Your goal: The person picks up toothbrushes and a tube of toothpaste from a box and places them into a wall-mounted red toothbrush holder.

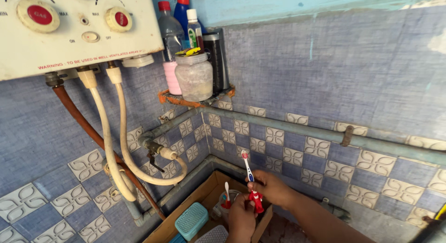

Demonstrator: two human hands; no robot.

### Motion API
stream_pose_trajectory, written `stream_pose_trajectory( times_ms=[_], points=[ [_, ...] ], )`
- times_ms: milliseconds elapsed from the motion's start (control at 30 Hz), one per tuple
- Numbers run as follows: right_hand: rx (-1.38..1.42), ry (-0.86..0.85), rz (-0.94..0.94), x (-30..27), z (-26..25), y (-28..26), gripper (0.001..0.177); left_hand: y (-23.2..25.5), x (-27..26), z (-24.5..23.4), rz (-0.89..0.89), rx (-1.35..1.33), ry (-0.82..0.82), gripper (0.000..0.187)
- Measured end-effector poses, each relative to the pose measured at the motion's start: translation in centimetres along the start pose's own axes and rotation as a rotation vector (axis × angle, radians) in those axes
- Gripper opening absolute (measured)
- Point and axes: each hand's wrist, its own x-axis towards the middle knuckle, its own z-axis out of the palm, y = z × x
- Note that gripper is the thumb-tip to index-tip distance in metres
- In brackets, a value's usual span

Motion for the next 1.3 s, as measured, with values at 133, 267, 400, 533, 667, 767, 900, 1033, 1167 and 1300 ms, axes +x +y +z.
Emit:
stream_pose_trajectory(
  times_ms=[133,267,400,533,667,767,900,1033,1167,1300],
  points=[
    [-0.038,0.018,-0.107,-0.3,-1.0,0.5,0.022,-0.3,0.3,1.6,0.043,-0.086,0.021,0.013],
    [-0.034,0.089,-0.189,-1.2,-2.5,0.6,0.02,1.4,-0.5,2.9,0.191,0.115,0.091,0.012],
    [-0.009,0.142,-0.2,-3.4,-4.7,-0.3,0.02,4.2,-1.6,5.1,0.158,0.024,0.022,0.015],
    [-0.104,0.185,-0.26,-6.2,-7.3,-1.7,0.018,6.7,-3.2,7.4,0.151,-0.007,-0.028,0.014],
    [-0.127,0.211,-0.292,-9.2,-9.4,-2.9,0.015,8.4,-4.0,9.7,0.161,-0.091,-0.089,0.013],
    [-0.299,0.323,-0.311,-11.0,-11.1,-2.9,0.014,9.0,-4.4,11.7,0.227,-0.099,-0.118,0.012],
    [-0.196,0.291,-0.444,-13.3,-13.1,-2.6,0.01,10.0,-5.7,14.2,0.245,-0.027,-0.14,0.012],
    [-0.211,0.335,-0.428,-16.0,-14.9,-3.0,0.01,11.6,-6.9,16.7,0.29,-0.024,-0.153,0.011],
    [-0.243,0.47,-0.387,-18.3,-17.1,-3.7,0.015,13.2,-8.5,19.1,0.367,-0.102,-0.2,0.011],
    [-0.104,0.583,-0.466,-20.6,-19.0,-4.7,0.032,15.4,-10.3,21.5,0.488,-0.189,-0.277,0.014]
  ],
)
